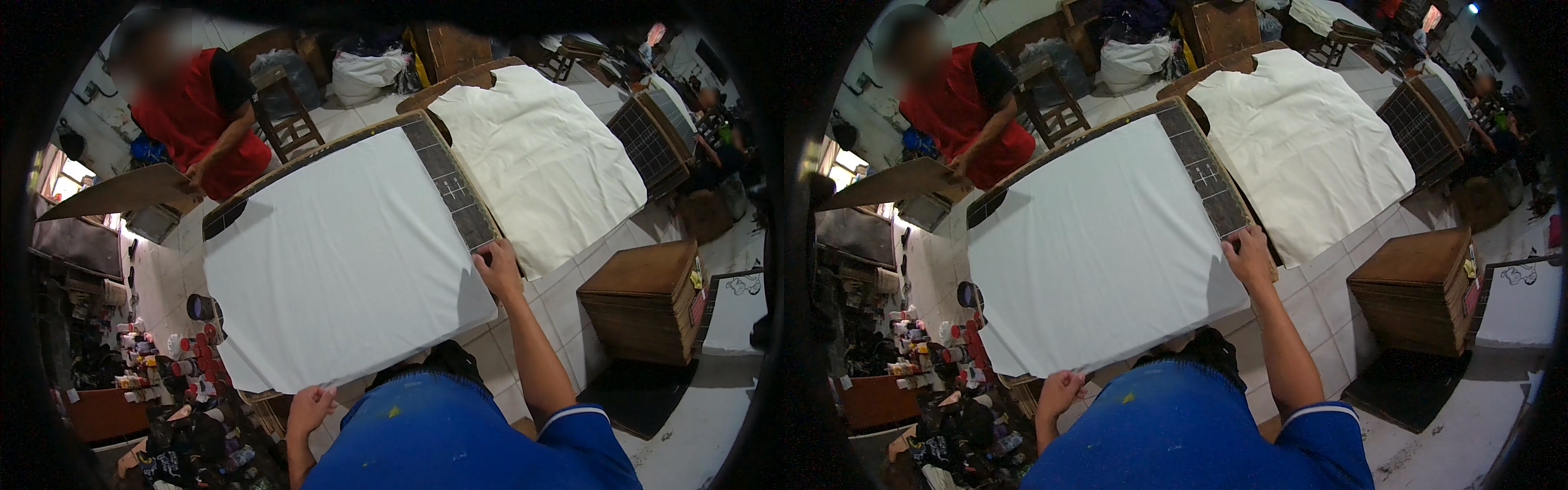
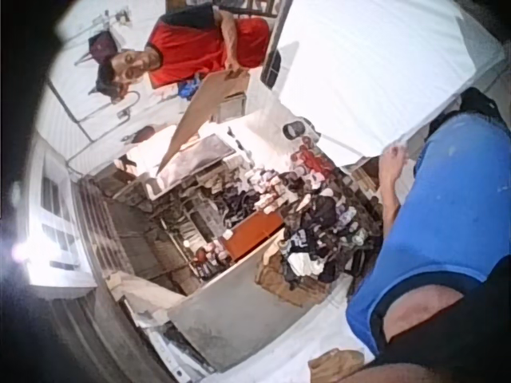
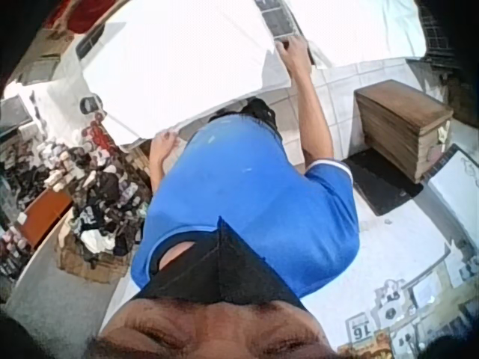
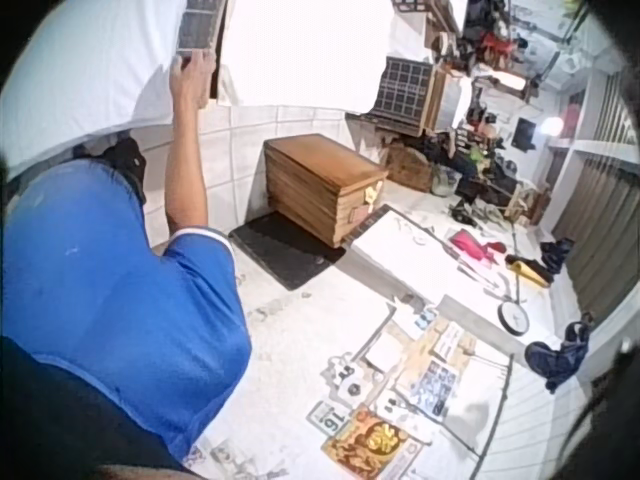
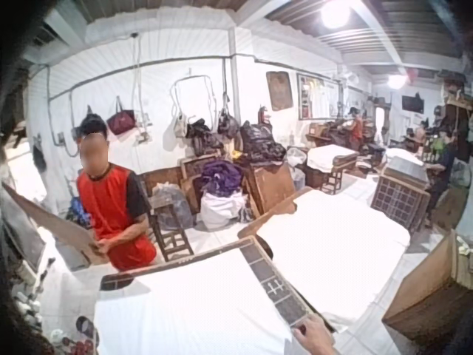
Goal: The person repeatedly places white t-shirts onto a screen printing frame, smooths them flat with both hands, then lifts the frame to remove the shirt and repeats the cycle. A coworker in a red shirt is visible nearby handling cardboard and other items.
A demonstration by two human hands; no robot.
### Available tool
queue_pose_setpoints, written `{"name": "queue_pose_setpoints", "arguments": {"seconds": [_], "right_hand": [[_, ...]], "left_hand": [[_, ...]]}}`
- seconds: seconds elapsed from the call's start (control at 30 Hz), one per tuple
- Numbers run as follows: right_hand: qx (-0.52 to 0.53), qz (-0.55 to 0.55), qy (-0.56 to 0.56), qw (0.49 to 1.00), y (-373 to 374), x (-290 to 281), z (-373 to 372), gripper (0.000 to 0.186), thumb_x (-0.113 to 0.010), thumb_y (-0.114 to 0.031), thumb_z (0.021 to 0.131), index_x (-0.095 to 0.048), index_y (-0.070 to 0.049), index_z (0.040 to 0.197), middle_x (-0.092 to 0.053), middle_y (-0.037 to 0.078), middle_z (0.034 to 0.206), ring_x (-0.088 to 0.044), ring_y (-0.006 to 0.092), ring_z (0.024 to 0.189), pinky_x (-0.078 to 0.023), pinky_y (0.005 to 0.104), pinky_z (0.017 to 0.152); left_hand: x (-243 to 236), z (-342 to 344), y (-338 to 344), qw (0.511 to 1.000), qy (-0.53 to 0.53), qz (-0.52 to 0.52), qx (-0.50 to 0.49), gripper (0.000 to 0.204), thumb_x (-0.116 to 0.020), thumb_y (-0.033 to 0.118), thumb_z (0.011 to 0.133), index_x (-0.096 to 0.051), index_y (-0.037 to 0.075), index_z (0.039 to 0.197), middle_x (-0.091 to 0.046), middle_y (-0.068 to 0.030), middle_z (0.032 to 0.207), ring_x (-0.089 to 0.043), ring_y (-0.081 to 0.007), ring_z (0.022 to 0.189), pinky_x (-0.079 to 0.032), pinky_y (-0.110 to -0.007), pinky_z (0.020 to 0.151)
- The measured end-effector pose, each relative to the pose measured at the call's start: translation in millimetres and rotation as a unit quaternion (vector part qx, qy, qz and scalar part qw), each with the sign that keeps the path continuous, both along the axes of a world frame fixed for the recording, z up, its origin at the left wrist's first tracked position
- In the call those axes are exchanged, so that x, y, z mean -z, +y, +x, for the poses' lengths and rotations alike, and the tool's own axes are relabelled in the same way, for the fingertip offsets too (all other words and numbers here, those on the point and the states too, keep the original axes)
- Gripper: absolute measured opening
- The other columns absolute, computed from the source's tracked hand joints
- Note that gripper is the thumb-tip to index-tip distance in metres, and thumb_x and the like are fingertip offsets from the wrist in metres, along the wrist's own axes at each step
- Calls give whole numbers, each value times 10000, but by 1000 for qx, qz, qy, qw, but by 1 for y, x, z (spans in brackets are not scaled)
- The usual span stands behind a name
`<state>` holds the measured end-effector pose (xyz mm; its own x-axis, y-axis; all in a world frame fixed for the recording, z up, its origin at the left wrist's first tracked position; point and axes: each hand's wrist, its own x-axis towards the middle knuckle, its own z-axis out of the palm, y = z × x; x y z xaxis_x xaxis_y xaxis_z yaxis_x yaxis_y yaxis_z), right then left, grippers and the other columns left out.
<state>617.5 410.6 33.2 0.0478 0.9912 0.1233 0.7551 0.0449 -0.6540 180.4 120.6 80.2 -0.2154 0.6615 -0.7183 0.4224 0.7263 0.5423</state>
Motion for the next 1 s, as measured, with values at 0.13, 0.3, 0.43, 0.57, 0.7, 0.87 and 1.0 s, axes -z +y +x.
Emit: {"name": "queue_pose_setpoints", "arguments": {"seconds": [0.13, 0.3, 0.43, 0.57, 0.7, 0.87, 1.0], "right_hand": [[4, -4, -30, 1000, 28, 13, -20, 225, -832, -227, 818, -719, -49, 898, -592, 146, 1148, -543, 363, 1165, -456, 469, 995], [10, -30, -79, 996, 35, 19, -14, 220, -840, -239, 812, -745, -44, 848, -635, 150, 1147, -559, 355, 1143, -469, 455, 981], [7, -64, -94, 994, 56, 13, -7, 209, -809, -275, 821, -755, -78, 867, -637, 129, 1164, -551, 367, 1155, -470, 483, 985], [12, -35, -51, 998, 86, 7, -24, 231, -826, -305, 822, -793, -86, 886, -649, 174, 1131, -552, 379, 1158, -472, 482, 974], [14, -22, -78, 997, 102, 16, -51, 217, -812, -298, 828, -772, -89, 871, -607, 127, 1172, -521, 369, 1178, -432, 511, 1018], [21, -25, -76, 997, 107, 25, -51, 152, -781, -230, 840, -734, -87, 818, -576, 99, 1179, -497, 354, 1187, -407, 525, 997], [24, -1, -86, 996, 107, 23, -49, 135, -771, -180, 842, -712, -78, 908, -575, 110, 1160, -501, 359, 1165, -409, 529, 979]], "left_hand": [[-74, 41, 56, 969, -101, 223, -42, 293, -769, 233, 950, -695, -24, 1070, -732, -87, 926, -698, -167, 819, -570, -323, 784], [-184, 86, 86, 824, -269, 499, 1, 415, -763, 334, 967, -659, 9, 1205, -701, -163, 1112, -693, -225, 935, -573, -367, 866], [-255, 96, 94, 728, -362, 566, 138, 635, -684, 547, 976, -564, 98, 1409, -614, -214, 1251, -669, -298, 1022, -569, -417, 879], [-285, 153, 100, 576, -595, 555, 77, 350, -671, 400, 1023, -745, 139, 1245, -543, -279, 1413, -529, -428, 1313, -466, -511, 1074], [-275, 191, 135, 435, -702, 561, 53, 306, -681, 373, 1018, -807, 105, 1096, -531, -369, 1397, -539, -483, 1307, -463, -554, 1089], [-270, 191, 162, 435, -704, 559, 51, 275, -707, 362, 1001, -803, 120, 1092, -525, -377, 1392, -540, -487, 1303, -485, -556, 1058], [-252, 181, 175, 494, -648, 578, 52, 363, -685, 422, 1004, -730, 140, 1228, -511, -335, 1417, -548, -458, 1286, -497, -546, 1035]]}}
